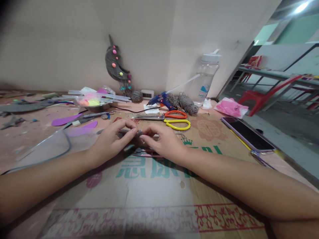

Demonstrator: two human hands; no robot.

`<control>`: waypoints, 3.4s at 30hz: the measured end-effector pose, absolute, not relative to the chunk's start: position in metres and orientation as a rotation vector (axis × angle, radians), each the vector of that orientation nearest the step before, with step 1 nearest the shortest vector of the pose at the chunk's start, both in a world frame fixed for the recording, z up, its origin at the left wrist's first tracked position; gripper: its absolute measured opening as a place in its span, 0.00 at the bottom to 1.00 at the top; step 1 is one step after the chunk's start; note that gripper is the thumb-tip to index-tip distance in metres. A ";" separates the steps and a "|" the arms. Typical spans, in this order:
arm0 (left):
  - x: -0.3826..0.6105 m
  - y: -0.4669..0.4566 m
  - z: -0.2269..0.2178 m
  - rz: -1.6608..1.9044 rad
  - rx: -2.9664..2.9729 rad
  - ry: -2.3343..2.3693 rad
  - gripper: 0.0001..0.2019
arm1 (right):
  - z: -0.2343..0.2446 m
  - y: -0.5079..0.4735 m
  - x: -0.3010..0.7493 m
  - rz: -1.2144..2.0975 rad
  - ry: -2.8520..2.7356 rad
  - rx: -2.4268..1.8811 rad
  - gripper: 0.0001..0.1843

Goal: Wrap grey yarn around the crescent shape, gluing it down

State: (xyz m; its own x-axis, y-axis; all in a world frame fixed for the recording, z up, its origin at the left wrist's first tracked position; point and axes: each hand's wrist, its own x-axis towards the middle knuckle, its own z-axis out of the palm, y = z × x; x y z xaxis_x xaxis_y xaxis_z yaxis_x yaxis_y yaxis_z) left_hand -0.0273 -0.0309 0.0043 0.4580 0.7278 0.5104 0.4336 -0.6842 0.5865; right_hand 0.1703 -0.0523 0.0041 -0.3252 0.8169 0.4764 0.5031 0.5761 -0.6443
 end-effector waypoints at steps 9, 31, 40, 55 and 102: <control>-0.031 -0.034 0.004 1.127 2.559 0.845 0.13 | 0.008 -0.047 0.173 0.437 -1.869 -1.121 0.04; -0.027 -0.015 0.001 0.913 1.777 1.169 0.20 | 0.006 -0.045 0.184 -0.339 -2.371 -0.684 0.09; -0.022 -0.024 0.012 0.981 1.748 1.225 0.16 | 0.006 -0.039 0.184 0.276 -2.122 -1.259 0.21; -0.023 -0.016 0.003 1.025 1.796 1.330 0.16 | 0.068 -0.048 0.208 0.491 -2.756 -1.165 0.12; -0.023 -0.011 0.000 1.031 1.598 1.239 0.16 | 0.034 -0.027 0.219 0.370 -1.859 -1.516 0.15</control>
State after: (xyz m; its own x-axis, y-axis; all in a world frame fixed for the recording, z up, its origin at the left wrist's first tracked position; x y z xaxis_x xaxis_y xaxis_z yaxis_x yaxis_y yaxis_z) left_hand -0.0230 -0.0107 0.0004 0.1711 0.9794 0.1077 0.2838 -0.1537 0.9465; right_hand 0.2189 -0.0275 0.0344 -0.0708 0.9396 0.3347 0.7397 0.2746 -0.6144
